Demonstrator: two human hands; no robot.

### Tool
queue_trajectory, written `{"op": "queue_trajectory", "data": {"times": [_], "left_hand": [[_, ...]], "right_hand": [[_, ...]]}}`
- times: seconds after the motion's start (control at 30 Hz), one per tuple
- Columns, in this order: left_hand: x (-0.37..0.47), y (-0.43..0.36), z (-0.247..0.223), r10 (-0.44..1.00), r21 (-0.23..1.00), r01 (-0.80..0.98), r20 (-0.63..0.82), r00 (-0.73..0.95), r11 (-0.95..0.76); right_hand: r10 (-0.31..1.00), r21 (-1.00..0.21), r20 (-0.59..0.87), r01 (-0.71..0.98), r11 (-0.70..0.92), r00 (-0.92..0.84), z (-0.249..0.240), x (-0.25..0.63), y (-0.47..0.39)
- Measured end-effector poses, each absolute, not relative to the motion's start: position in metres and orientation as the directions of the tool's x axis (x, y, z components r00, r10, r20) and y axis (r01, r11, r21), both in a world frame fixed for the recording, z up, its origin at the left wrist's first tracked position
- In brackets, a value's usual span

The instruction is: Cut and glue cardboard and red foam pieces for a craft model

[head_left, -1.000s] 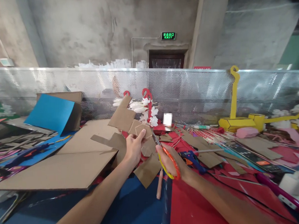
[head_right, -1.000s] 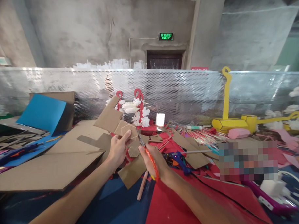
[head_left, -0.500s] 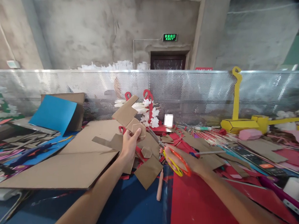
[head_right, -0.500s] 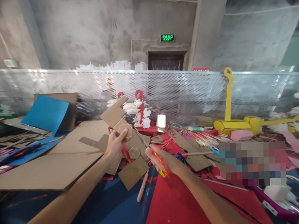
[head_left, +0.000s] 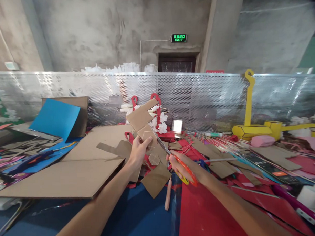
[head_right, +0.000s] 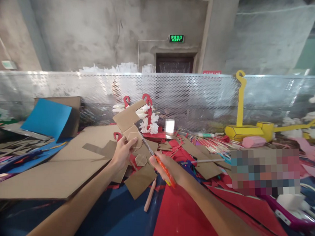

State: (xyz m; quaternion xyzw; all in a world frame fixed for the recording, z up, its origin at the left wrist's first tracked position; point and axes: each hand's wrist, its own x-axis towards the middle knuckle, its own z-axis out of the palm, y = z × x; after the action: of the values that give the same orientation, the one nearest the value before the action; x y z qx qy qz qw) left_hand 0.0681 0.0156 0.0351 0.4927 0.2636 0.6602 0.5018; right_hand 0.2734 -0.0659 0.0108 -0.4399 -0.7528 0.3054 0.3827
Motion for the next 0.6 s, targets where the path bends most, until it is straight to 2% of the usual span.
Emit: {"op": "queue_trajectory", "data": {"times": [0.17,0.33,0.6], "left_hand": [[0.0687,0.0152,0.0348,0.925,0.844,-0.407,0.379,-0.007,-0.349],[0.0688,0.0154,0.0346,0.928,0.843,-0.414,0.372,-0.015,-0.345],[0.0697,0.0126,0.0360,0.920,0.839,-0.409,0.391,-0.008,-0.360]], "right_hand": [[0.866,-0.723,0.349,0.486,0.492,-0.357,0.0151,0.2727,-0.0658],[0.884,-0.763,0.295,0.467,0.447,-0.364,0.0180,0.2723,-0.0685],[0.883,-0.768,0.298,0.458,0.448,-0.363,0.0193,0.2673,-0.0683]]}}
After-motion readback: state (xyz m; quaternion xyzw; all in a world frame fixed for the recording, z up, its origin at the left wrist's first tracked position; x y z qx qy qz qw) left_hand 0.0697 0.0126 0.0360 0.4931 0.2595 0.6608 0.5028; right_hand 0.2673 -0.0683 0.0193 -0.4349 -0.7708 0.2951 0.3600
